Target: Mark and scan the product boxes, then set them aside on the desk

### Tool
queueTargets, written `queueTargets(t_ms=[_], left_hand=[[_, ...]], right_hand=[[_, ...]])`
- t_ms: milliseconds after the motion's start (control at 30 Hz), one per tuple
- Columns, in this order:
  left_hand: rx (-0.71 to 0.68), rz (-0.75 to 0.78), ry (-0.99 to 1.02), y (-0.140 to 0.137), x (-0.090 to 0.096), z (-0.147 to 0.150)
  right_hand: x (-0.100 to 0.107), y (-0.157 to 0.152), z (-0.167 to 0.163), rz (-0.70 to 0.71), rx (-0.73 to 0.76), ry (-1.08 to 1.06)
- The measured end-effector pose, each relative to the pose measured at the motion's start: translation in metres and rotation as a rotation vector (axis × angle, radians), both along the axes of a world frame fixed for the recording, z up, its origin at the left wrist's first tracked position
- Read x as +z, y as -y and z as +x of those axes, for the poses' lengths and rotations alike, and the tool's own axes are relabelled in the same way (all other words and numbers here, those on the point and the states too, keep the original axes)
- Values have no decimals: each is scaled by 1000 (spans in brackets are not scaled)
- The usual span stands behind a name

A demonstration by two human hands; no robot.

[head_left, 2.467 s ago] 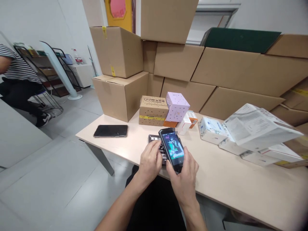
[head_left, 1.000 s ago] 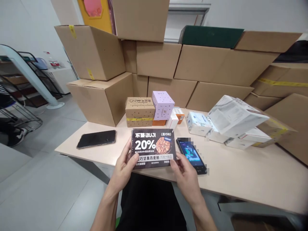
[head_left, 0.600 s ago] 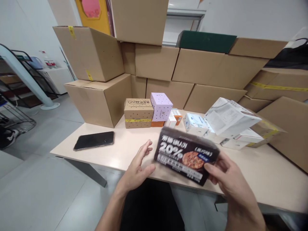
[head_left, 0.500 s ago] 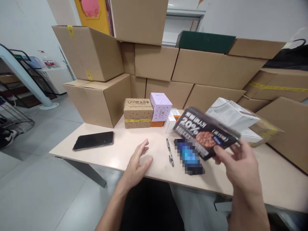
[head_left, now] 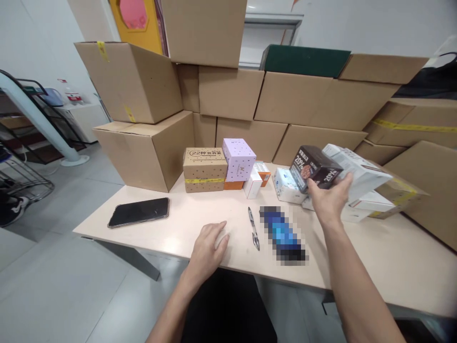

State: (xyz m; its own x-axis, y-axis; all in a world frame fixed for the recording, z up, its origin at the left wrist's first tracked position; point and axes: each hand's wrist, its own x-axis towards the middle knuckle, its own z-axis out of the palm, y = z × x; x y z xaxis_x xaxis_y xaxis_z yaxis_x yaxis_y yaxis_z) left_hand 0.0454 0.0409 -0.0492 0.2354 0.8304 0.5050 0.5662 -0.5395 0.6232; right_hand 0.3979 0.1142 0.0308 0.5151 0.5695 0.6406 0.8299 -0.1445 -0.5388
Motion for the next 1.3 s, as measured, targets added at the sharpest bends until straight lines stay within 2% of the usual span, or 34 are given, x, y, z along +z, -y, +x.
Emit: queueTargets(t_ms=[100, 133, 267, 433, 533, 633, 867, 1100, 1300], left_hand=[[-8, 27, -20, 0, 0, 1], [-12, 39, -26, 0, 0, 2], [-27, 70, -53, 2, -1, 2], [-41, 75, -50, 4, 1, 2], [-38, 71, -64, 4, 2, 3], [-38, 61, -88, 4, 1, 3], [-48, 59, -100, 4, 0, 4], [-51, 59, -112, 5, -2, 4], [-47, 37, -107, 3, 1, 4]], right_hand=[[7, 10, -15, 99, 24, 33], [9, 9, -21, 68, 90, 74], [11, -24, -44, -273, 402, 269], [-7, -87, -56, -458, 520, 305], [-18, -111, -57, -529, 539, 271], [-22, -124, -59, -567, 497, 214], [-21, -126, -63, -630, 460, 147], [-19, -131, -56, -615, 562, 191], [-24, -139, -49, -539, 505, 127]])
